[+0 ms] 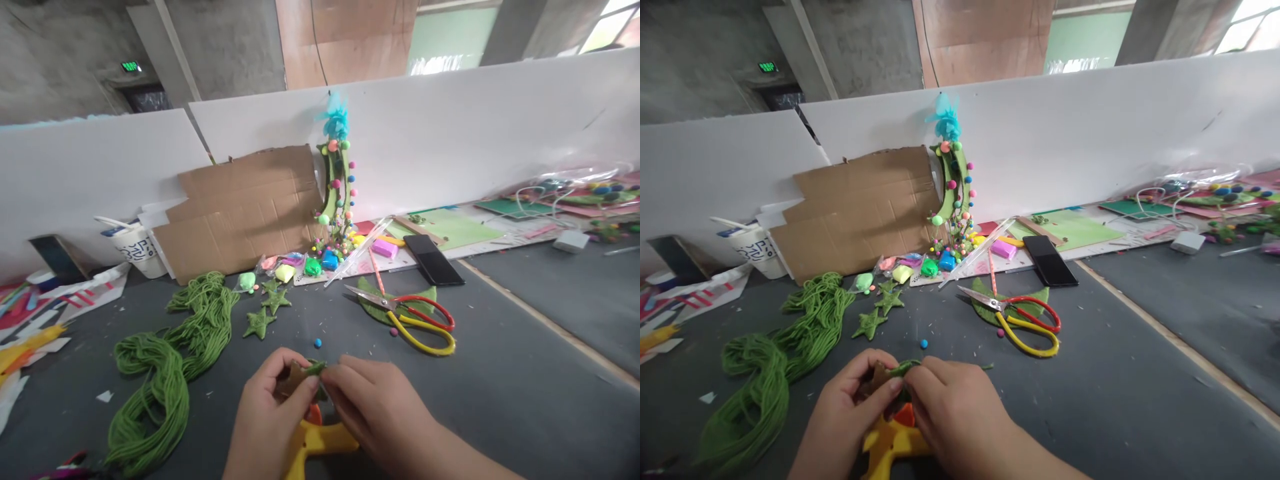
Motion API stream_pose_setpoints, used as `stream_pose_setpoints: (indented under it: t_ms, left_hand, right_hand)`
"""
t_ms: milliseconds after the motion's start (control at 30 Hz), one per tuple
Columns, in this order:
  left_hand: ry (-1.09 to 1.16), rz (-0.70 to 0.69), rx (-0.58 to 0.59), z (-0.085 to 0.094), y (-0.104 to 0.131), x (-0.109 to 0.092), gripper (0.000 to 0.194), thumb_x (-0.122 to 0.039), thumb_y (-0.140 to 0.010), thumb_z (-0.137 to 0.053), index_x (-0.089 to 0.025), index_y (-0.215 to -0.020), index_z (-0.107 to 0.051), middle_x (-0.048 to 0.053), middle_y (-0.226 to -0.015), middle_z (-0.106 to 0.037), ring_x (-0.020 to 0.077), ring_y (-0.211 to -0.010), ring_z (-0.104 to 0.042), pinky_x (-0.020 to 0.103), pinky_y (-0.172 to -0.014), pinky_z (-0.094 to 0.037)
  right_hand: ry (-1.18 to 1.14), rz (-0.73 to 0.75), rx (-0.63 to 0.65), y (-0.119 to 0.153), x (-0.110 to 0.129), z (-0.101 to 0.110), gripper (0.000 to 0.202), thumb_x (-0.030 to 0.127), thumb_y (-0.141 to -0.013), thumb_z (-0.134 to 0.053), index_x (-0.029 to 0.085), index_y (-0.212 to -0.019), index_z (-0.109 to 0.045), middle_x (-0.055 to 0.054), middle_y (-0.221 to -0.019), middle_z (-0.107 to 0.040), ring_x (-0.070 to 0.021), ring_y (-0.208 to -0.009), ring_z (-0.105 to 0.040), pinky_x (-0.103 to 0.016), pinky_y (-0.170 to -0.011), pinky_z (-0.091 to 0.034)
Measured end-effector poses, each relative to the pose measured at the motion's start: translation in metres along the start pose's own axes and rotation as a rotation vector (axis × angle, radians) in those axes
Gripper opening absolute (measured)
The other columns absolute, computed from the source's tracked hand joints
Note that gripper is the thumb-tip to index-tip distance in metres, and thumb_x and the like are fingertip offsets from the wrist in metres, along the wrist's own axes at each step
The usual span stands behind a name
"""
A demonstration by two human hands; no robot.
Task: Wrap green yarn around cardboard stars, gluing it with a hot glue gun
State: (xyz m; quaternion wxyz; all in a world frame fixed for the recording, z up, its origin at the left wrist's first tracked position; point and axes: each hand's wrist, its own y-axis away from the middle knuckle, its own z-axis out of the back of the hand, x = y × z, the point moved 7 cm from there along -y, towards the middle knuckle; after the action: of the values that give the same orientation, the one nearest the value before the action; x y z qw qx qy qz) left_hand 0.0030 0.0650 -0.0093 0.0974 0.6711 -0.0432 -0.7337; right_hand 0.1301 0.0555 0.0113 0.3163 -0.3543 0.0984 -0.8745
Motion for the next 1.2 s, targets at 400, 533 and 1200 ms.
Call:
stream_pose_setpoints:
  t_ms: [400, 533, 1200]
  left_hand:
    - [-0.594, -0.179, 0.112, -0.005, -0.002, -0.012, 0.009, -0.015, -0.068, -0.055, -0.020, -0.061, -0.053, -0.005, -0.056, -0.049, 0.0138, -0.056, -0.047, 0.022, -0.052, -0.034]
    - [-0.543, -0.109, 0.198, -0.010, -0.002, -0.011, 0.010, -0.011, -0.064, -0.054, -0.019, -0.059, -0.052, -0.006, -0.053, -0.041, 0.0121, -0.054, -0.040, 0.021, -0.050, -0.030]
    - [0.221, 0.032, 0.178, -0.009, 0.002, -0.002, 0.010, -0.018, -0.066, -0.069, -0.019, -0.067, -0.059, -0.005, -0.054, -0.054, 0.0085, -0.048, -0.049, 0.019, -0.048, -0.040]
  right_hand:
    - [0.290, 0.196, 0.026, -0.001, 0.008, 0.006, 0.020, 0.009, -0.086, -0.042, 0.019, -0.072, -0.051, 0.000, -0.070, -0.051, -0.0150, -0.058, -0.041, -0.028, -0.051, -0.024]
    - [0.206, 0.186, 0.054, -0.005, 0.004, 0.011, 0.020, 0.011, -0.088, -0.042, 0.018, -0.075, -0.056, -0.001, -0.072, -0.052, -0.0142, -0.060, -0.043, -0.027, -0.053, -0.028]
    - [-0.950, -0.593, -0.028, -0.003, -0.035, -0.017, 0.012, 0.028, -0.073, -0.062, 0.016, -0.072, -0.062, 0.006, -0.055, -0.045, -0.0100, -0.053, -0.041, -0.022, -0.053, -0.032]
